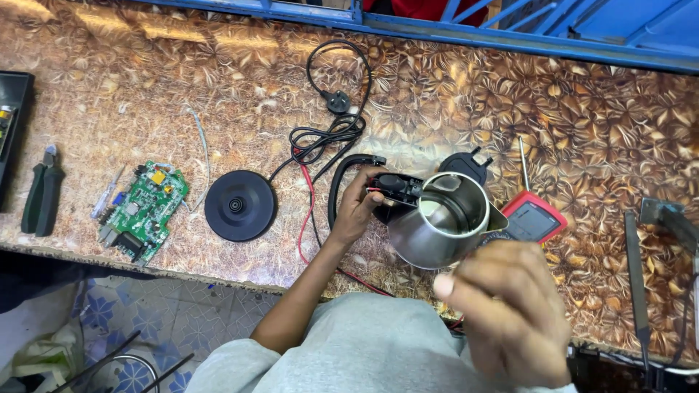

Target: Disassembling an electric kettle using a screwdriver to inspect internal components.

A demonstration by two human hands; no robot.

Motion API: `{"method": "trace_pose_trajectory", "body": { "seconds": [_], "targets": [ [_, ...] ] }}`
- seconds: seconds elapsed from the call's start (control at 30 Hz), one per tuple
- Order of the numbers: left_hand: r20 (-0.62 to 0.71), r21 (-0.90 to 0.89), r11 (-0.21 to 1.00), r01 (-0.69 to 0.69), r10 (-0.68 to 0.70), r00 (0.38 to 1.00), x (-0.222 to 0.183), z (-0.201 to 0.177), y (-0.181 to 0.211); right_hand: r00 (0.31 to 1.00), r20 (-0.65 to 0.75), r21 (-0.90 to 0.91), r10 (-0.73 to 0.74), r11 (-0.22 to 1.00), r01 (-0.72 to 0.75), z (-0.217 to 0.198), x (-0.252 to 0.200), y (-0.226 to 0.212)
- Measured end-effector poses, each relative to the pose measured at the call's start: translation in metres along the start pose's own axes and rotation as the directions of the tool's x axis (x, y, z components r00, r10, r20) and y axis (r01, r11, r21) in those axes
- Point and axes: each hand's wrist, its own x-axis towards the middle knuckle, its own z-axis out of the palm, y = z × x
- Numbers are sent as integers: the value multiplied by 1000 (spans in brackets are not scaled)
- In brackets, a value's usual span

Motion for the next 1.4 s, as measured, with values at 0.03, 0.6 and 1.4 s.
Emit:
{"method": "trace_pose_trajectory", "body": {
  "seconds": [0.03,0.6,1.4],
  "targets": [
    [-15,9,1000,6,-6,1000,1,1,1,992,-67,-27,-110,994,109,-2,4,-11],
    [-29,31,999,-21,22,999,3,-2,14,952,51,-324,301,907,-269,-51,-49,-35],
    [-37,-32,999,-16,15,999,3,0,11,988,98,-218,118,971,-95,-51,-17,-52]
  ]
}}
